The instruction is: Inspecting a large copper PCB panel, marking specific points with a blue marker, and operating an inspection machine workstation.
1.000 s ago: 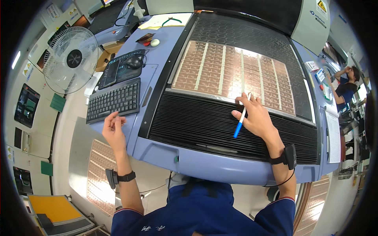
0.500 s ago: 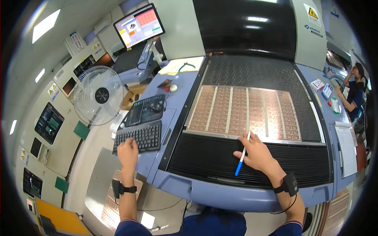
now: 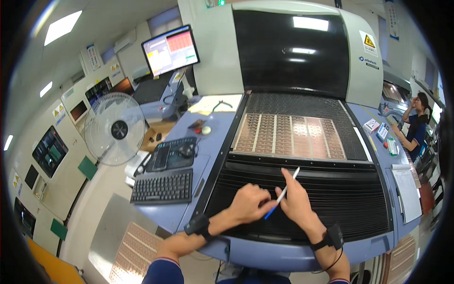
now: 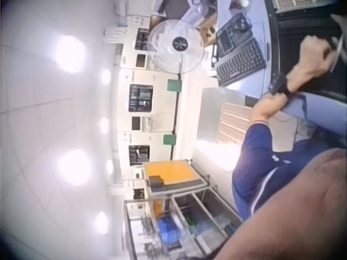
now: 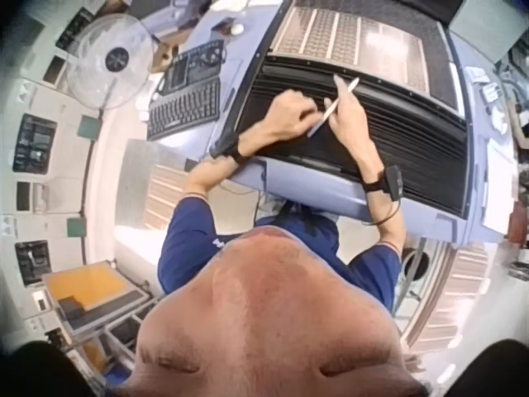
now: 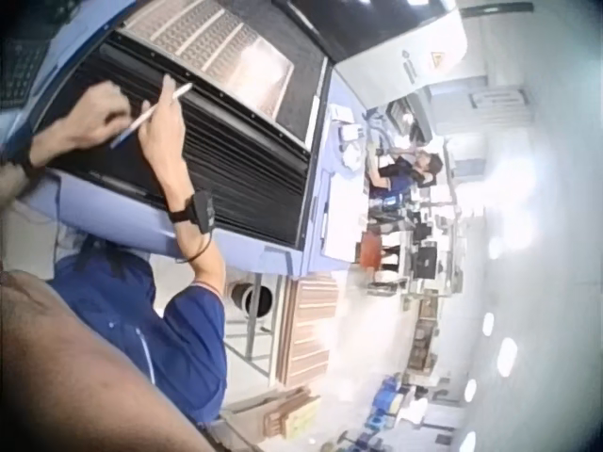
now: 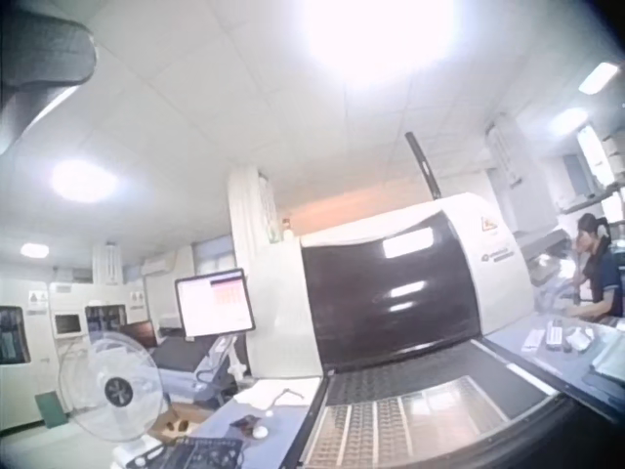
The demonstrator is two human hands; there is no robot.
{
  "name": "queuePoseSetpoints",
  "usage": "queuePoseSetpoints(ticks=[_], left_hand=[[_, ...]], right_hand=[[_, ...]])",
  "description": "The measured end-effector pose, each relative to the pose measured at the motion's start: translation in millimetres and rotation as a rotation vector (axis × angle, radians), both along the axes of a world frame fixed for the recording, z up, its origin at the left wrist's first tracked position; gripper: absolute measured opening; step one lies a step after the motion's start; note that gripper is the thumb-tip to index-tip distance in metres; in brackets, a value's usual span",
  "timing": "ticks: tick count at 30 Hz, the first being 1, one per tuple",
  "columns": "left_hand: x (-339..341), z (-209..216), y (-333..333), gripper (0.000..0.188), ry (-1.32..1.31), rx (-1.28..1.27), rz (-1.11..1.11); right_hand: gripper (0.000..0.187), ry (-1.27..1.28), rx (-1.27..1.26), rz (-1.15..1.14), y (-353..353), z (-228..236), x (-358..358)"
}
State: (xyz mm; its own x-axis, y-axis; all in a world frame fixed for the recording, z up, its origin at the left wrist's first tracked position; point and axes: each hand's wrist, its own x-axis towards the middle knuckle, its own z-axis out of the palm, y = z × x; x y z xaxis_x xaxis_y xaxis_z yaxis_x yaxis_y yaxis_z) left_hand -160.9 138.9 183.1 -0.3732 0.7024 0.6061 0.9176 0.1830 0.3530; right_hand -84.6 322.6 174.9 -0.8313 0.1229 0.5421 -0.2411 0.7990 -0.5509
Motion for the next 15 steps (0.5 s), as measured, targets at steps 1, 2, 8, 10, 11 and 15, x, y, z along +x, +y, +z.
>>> queuePoseSetpoints(ticks=[1, 2, 8, 10, 11, 15], left_hand=[[2, -7, -4, 0.025, 0.021, -0.003, -0.025], [2, -18, -9, 0.024, 0.034, -0.019, -0.082], [19, -26, -2, 0.016, -0.029, 0.058, -0.142], [18, -33, -6, 0.016, -0.017, 0.013, -0.108], [17, -33, -7, 0.016, -0.015, 0.017, -0.095], [14, -31, -8, 0.016, -0.112, 0.072, -0.016]], right_hand=[[0.061, 0.069, 0.002, 0.024, 2, -10, -3], [0.060, 0.008, -0.065, 0.033, 2, -11, 1], [0.060, 0.024, -0.122, 0.048, 7, -20, 6], [0.061, -0.044, -0.136, 0.078, 6, -17, 8], [0.060, -0.044, -0.145, 0.093, 6, -14, 8], [0.058, -0.096, -0.240, 0.077, 9, -1, 8]])
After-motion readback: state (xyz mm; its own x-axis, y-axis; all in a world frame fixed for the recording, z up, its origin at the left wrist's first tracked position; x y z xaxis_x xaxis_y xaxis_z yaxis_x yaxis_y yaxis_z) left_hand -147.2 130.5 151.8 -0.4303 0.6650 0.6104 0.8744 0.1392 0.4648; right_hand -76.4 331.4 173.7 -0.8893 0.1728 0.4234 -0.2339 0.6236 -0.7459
